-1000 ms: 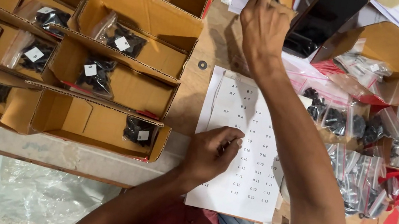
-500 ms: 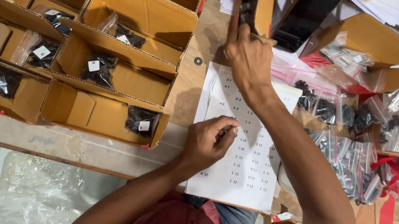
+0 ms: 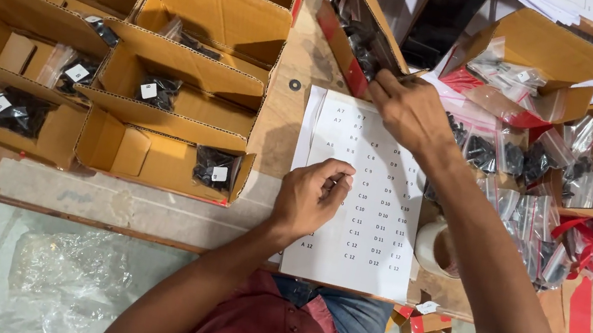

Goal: Peeling labels from a sheet, applying them to small plastic bags of hardware, and organizing them into cardboard boxes.

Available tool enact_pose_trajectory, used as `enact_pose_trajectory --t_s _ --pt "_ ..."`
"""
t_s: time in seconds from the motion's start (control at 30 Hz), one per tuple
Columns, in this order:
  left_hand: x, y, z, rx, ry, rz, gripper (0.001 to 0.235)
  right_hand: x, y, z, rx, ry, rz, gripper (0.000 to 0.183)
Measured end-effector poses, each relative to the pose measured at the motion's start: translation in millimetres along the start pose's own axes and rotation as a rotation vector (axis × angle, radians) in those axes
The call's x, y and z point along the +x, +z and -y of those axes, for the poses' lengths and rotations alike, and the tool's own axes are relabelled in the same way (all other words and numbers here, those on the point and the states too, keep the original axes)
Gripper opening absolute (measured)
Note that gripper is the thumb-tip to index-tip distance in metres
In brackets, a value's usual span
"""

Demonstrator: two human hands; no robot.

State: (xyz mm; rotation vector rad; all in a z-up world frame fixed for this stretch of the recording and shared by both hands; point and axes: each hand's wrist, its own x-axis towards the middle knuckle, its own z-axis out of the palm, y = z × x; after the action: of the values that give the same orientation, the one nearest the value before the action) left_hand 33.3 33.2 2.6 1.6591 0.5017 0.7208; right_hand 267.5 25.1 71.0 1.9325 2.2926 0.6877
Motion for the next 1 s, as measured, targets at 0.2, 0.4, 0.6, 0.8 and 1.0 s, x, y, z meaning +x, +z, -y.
enact_pose_trajectory --t_s 0.2,0.4,0.6,0.8,1.0 --pt "0 -2 -1 0.022 -0.001 0.011 0.016 -27 -1 -23 0.062 0.000 0.088 0.023" --pt "0 -1 -3 0.048 0.010 0.013 0.016 -46 -9 -45 0.017 0.097 0.247 0.029" --pt "2 3 7 0.069 0.051 0.015 0.016 -65 7 -63 -0.081 0.055 0.045 0.020" --pt "2 4 2 0.066 0.035 0.025 0.016 -53 -9 -47 -0.103 0.152 0.099 0.023" --pt "2 5 6 0.054 0.017 0.037 0.016 -52 -42 -38 0.005 0.201 0.079 0.035"
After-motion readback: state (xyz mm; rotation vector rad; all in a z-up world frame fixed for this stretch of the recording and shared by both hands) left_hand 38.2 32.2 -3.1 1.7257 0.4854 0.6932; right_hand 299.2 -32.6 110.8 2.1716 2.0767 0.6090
